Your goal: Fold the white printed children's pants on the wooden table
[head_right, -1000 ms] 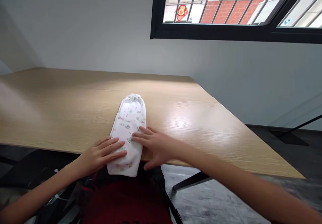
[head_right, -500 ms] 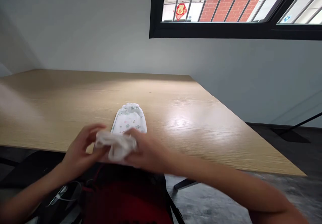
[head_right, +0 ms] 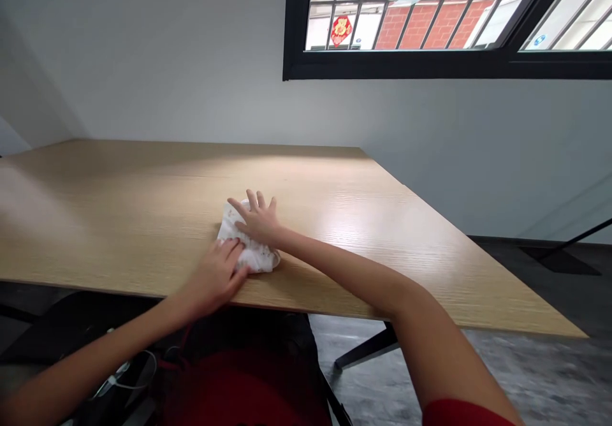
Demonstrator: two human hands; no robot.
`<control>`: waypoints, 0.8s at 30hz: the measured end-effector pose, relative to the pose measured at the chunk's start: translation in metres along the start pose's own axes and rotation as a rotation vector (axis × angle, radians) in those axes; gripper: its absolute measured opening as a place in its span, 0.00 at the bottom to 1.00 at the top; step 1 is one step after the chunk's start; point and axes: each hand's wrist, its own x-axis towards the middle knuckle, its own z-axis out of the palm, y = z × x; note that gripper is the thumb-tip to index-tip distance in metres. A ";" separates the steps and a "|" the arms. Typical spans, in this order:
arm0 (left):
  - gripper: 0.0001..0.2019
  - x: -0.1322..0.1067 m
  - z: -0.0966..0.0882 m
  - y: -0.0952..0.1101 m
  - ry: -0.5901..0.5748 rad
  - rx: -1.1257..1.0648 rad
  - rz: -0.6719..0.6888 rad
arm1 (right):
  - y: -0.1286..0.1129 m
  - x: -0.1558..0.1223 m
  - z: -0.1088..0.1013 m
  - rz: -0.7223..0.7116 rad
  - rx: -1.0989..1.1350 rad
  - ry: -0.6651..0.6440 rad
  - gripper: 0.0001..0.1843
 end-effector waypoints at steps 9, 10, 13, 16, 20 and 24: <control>0.22 -0.022 -0.038 -0.031 -0.172 -0.208 0.111 | 0.022 0.031 -0.011 -0.178 0.050 0.096 0.23; 0.25 -0.025 -0.039 -0.035 -0.180 -0.223 0.110 | 0.018 0.015 -0.018 -0.275 0.101 0.074 0.21; 0.29 -0.039 -0.034 -0.039 -0.154 -0.269 0.143 | 0.005 -0.046 -0.034 -0.480 0.185 -0.041 0.20; 0.18 -0.054 -0.028 -0.034 -0.045 -0.312 0.168 | -0.004 -0.104 -0.042 -0.517 0.193 -0.113 0.30; 0.11 -0.056 -0.041 -0.030 -0.033 -0.446 0.204 | -0.009 -0.134 -0.051 -0.527 0.320 -0.091 0.23; 0.11 -0.021 -0.062 -0.044 -0.110 -0.662 -0.038 | -0.003 -0.103 -0.060 -0.264 0.541 -0.128 0.20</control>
